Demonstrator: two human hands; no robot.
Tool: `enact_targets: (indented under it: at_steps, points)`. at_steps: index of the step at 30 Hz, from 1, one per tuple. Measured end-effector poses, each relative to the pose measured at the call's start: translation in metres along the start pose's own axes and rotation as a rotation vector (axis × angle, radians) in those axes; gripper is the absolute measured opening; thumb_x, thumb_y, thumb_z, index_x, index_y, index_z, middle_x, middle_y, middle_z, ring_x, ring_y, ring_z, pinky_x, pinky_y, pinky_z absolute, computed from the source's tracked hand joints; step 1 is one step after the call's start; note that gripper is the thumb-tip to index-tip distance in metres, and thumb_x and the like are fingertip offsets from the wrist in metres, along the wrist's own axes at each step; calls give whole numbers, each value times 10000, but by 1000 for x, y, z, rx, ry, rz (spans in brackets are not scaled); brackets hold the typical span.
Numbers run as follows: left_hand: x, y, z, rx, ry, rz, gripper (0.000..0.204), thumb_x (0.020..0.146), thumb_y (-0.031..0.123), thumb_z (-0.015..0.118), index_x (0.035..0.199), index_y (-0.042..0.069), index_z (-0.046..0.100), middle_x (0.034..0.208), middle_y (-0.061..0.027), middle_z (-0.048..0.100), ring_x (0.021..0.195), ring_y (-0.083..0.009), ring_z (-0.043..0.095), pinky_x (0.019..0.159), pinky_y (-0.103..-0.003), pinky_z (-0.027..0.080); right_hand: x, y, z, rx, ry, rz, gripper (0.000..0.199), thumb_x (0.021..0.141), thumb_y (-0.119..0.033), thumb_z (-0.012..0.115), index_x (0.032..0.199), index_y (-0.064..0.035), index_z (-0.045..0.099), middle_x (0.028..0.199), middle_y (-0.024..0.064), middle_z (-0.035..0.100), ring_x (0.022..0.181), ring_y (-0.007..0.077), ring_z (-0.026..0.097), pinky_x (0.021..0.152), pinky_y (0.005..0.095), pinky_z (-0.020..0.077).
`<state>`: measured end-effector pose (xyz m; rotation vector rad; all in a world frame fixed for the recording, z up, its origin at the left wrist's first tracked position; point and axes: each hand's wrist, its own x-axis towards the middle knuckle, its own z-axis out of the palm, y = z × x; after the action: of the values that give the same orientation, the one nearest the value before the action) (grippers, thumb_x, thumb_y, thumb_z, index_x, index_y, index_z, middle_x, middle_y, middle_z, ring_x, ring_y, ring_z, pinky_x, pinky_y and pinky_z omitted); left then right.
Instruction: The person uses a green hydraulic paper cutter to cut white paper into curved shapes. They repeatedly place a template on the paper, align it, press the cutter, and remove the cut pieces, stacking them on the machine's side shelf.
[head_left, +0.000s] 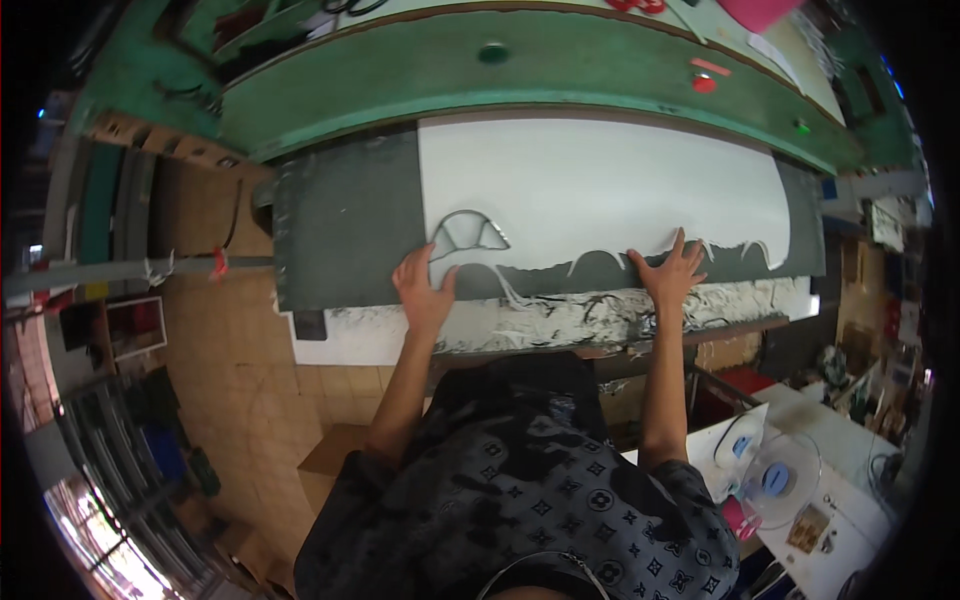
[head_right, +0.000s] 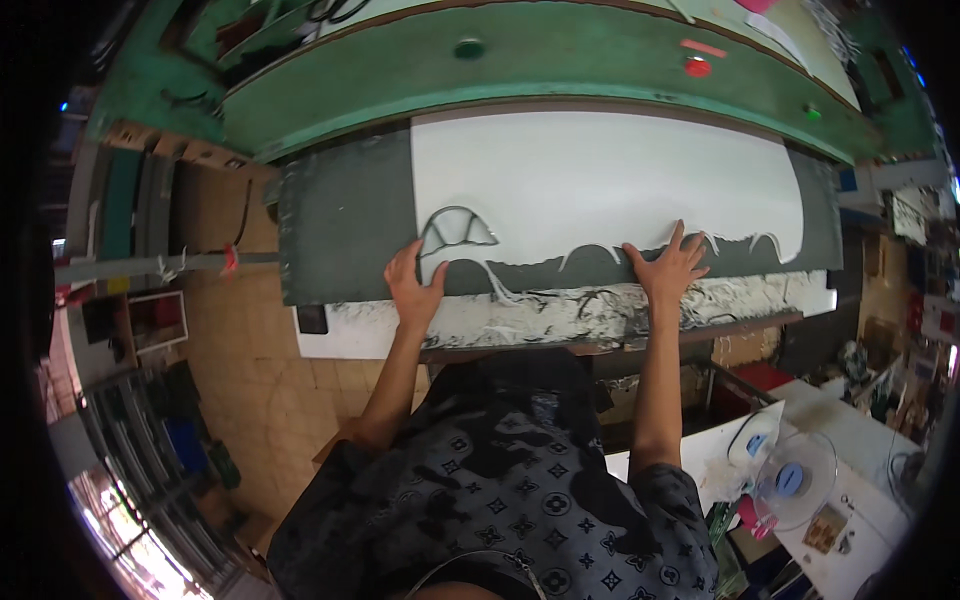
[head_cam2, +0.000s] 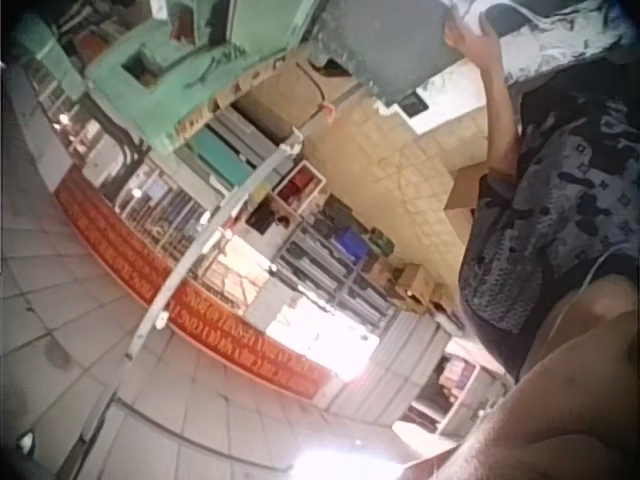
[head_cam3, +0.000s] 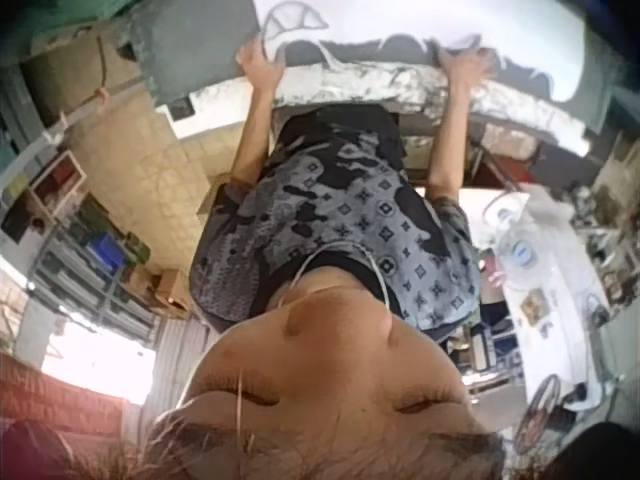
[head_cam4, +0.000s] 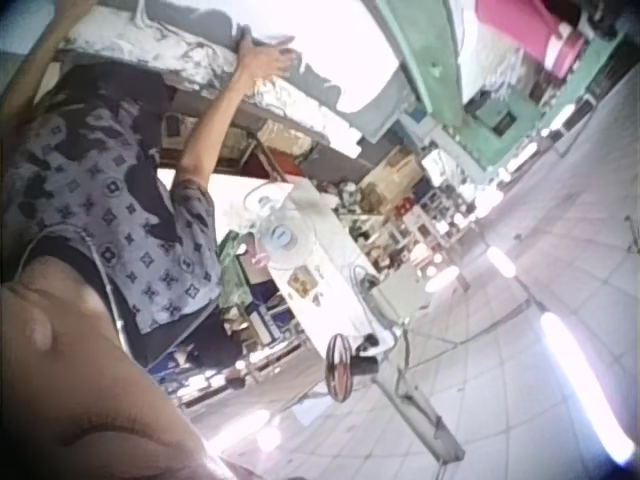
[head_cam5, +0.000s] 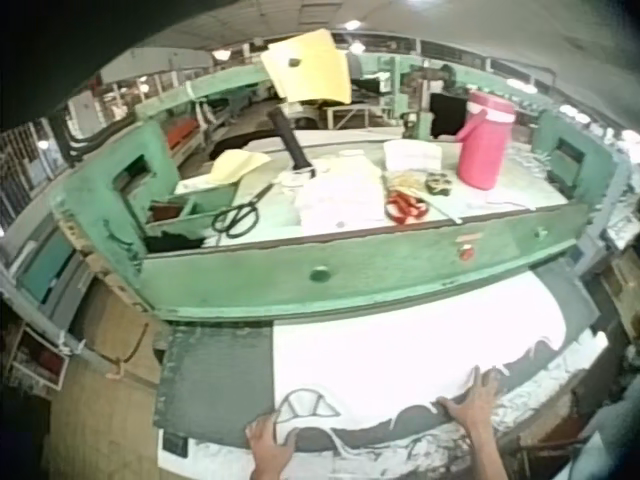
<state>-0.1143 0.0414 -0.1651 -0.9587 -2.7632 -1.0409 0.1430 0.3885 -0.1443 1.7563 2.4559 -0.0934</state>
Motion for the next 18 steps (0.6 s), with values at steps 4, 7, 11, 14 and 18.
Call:
enact_targets:
  at_steps: [4, 7, 11, 14, 18]
  points:
    - [14, 2, -8, -57, -43, 16, 822, 805, 211, 897, 1516, 74, 509, 1449, -187, 599, 1360, -381, 535, 1144, -489, 390, 0, -30, 21, 409, 179, -468, 1121, 806, -720, 769, 1659, -145, 323, 1697, 310, 231, 1557, 551, 205, 1169, 779, 210]
    - [34, 12, -10, -143, -159, 14, 867, 806, 197, 894, 1552, 74, 469, 1462, -192, 594, 1354, -392, 540, 1162, -491, 383, 2, -71, 31, 213, 3, -476, 1140, 828, -794, 684, 1681, -158, 273, 1723, 300, 164, 1574, 564, 127, 1181, 787, 167]
    - [39, 8, -8, -210, -270, -101, 801, 839, 158, 851, 1536, 57, 470, 1455, -218, 595, 1373, -397, 539, 1172, -488, 396, -8, -94, 32, 64, -111, -411, 1210, 817, -893, 579, 1700, -153, 208, 1738, 301, 69, 1573, 591, 34, 1174, 806, 127]
    - [24, -6, -3, -168, -238, 5, 716, 858, 147, 832, 1495, 49, 520, 1436, -224, 611, 1356, -397, 560, 1160, -479, 419, -6, -92, 34, 78, -103, -410, 1217, 809, -890, 593, 1697, -145, 218, 1728, 315, 103, 1553, 623, 79, 1178, 797, 140]
    - [6, -15, -1, -205, -144, -21, 590, 870, 146, 818, 1409, 36, 604, 1406, -227, 638, 1319, -408, 593, 1131, -478, 454, -38, -122, 13, 320, -182, -753, 1039, 856, -693, 724, 1643, -117, 363, 1650, 281, 359, 1562, 509, 250, 1236, 723, 133]
